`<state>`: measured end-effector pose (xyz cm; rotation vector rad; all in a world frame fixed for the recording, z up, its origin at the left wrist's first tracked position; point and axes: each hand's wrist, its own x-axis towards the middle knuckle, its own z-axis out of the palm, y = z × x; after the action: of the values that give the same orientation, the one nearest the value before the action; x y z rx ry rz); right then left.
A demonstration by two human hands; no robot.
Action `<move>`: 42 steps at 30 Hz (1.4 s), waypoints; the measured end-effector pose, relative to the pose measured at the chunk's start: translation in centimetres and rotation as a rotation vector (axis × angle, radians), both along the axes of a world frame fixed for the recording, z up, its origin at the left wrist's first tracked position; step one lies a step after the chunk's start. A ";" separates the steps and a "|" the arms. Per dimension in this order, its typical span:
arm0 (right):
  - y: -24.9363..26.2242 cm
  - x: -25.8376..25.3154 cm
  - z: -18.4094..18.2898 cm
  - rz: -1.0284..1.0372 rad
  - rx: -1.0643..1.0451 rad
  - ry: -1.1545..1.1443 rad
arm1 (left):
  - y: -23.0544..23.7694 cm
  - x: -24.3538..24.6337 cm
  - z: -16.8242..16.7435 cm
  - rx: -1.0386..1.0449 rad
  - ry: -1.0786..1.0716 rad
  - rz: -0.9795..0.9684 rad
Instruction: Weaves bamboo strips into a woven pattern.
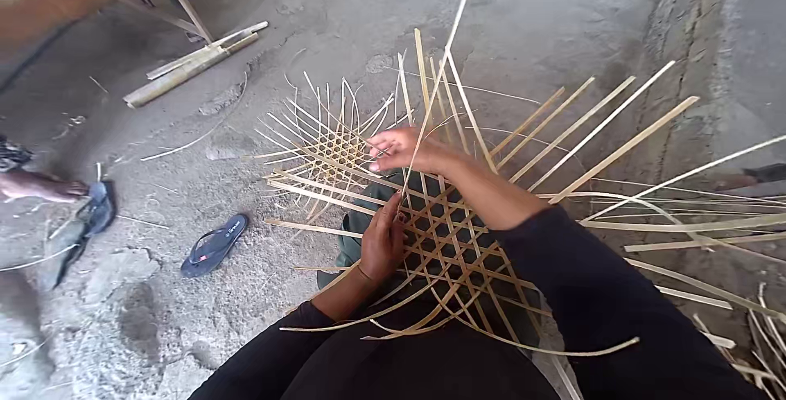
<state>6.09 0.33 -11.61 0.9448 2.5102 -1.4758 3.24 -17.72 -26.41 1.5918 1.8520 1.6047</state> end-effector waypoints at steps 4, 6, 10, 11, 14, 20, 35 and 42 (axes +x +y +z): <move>0.8 -2.2 -1.8 0.507 -0.110 -0.145 | 0.1 0.0 0.0 -0.021 0.031 0.034; 0.7 -2.4 -2.2 0.553 -0.108 -0.177 | 0.2 0.0 -0.1 -0.015 0.039 0.033; 0.4 0.1 -3.3 0.409 -0.158 0.128 | 0.2 -0.2 -0.3 0.011 0.014 0.002; 0.1 1.0 -4.2 0.297 -0.214 0.273 | 0.2 -0.3 -0.3 0.012 -0.011 -0.016; -1.0 3.1 -6.7 -0.069 -0.420 0.739 | 0.4 -0.6 0.0 -0.023 -0.142 -0.076; -1.3 6.3 -1.4 0.240 0.401 0.804 | 1.1 -1.2 0.8 -0.188 -0.272 -0.062; 2.0 10.7 3.0 0.035 1.028 -0.118 | 1.4 -1.2 1.4 -0.254 -0.289 0.012; 0.0 15.0 -5.2 -0.437 0.772 -0.024 | 0.8 -2.6 2.8 -0.354 -0.346 -0.094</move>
<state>21.12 0.30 -16.76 1.6708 3.0226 -0.4738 0.64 -16.88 -23.57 1.1510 1.7279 1.3202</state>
